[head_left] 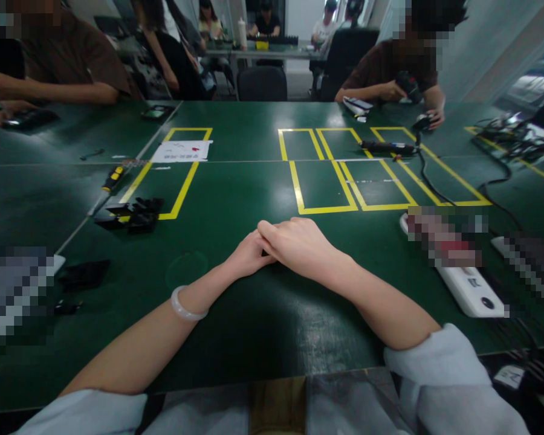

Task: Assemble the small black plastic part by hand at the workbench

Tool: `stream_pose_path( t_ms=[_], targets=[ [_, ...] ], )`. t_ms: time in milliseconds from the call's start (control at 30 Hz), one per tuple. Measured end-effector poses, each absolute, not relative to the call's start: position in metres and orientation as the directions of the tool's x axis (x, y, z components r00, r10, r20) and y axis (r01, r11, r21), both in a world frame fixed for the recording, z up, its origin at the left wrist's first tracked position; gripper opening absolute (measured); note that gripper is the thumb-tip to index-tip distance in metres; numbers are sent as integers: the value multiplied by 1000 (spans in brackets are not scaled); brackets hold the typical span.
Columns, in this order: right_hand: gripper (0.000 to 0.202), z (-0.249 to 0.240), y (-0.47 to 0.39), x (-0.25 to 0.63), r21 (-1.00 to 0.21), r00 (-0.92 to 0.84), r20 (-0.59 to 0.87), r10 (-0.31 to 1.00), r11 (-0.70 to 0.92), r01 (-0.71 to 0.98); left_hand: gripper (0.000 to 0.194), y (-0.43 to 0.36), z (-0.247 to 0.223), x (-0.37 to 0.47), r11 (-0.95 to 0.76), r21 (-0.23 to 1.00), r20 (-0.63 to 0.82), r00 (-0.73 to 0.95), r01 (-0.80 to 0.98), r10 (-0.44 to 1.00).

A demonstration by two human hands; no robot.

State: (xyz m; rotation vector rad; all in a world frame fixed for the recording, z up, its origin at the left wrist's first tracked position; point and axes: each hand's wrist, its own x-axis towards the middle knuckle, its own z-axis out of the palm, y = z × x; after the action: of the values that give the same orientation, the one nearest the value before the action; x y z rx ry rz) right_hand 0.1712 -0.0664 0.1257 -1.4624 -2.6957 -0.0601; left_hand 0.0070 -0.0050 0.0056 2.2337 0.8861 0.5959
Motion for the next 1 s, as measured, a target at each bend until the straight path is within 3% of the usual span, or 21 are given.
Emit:
stream_pose_path(
  t_ms=[200,500,733,1000],
  targets=[
    [19,125,-66,173,-6,-535,99,839,539,843,40,-2,1,6,-613,676,193,704,409,683],
    [20,123,-66,172,4,-540,123,833,543,840,31,-2,1,6,-602,681,201,684,417,701],
    [19,125,-65,173,-26,-539,110,835,545,838,40,-2,3,5,-625,670,204,711,399,673],
    [26,124,-66,173,-5,-539,111,835,543,840,26,-4,2,6,-584,711,208,676,392,707]
  ],
)
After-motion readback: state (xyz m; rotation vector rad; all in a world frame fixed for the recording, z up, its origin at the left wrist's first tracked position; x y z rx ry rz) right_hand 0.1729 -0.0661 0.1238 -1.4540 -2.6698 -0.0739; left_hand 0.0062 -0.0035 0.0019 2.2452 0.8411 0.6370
